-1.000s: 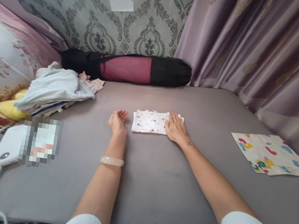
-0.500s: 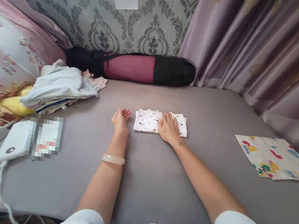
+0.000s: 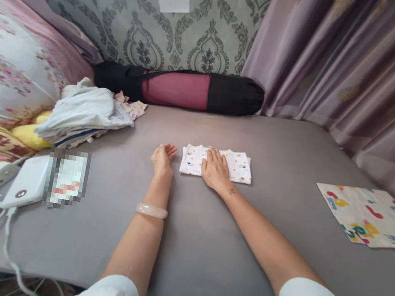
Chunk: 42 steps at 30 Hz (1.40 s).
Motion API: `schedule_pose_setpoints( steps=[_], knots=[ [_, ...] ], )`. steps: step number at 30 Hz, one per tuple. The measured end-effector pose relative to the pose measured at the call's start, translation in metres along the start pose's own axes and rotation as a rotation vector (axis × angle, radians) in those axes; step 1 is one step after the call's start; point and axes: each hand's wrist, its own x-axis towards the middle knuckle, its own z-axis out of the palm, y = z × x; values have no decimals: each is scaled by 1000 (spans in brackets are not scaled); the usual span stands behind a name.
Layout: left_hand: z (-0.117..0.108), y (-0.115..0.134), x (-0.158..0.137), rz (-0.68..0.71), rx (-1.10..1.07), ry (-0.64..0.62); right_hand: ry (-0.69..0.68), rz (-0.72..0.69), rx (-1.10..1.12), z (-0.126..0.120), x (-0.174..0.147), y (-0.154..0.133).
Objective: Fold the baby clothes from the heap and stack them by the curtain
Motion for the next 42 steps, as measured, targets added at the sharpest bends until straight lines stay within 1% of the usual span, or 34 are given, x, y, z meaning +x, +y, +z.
schedule_pose_setpoints(
  steps=[3,7,9,11,13,16,19,21,24,27,30,32,35,39,42],
  knots=[
    [1,1,-1,-9,-7,3,-1,-5,-11,2,-1,2],
    [0,0,0,-11,1,1,-53,12,-21,-6,2,-2],
    [0,-1,1,-10,7,-3,-56,-10,-32,-10,5,-8],
    [-1,-1,3,-7,8,-8,-23,-61,-32,-11,7,-17],
    [-1,-2,4,-4,8,-14,11,-94,-26,-8,9,-25],
    [-1,-2,4,-4,2,-10,4,-70,-29,3,8,-32],
    [-1,-2,3,-3,-12,-5,0,-60,-41,11,7,-32],
    [-1,-2,3,1,-19,-8,4,-57,-48,12,7,-31],
    [-1,-1,2,-1,-22,-11,-40,-41,-47,6,9,-32],
    [-1,0,2,-10,-22,-8,-97,-27,-30,-3,12,-39],
    [0,1,2,-15,-23,-11,-72,-31,23,-6,15,-53],
    [-1,0,2,-19,-21,-11,-61,-26,68,-2,16,-63],
    [-1,0,3,-24,-33,-10,-94,-13,101,8,17,-71],
    [-1,-1,4,-22,-59,-12,-105,-8,101,18,16,-73],
    [0,0,3,-26,-55,-6,-103,-7,104,19,16,-72]
  ],
)
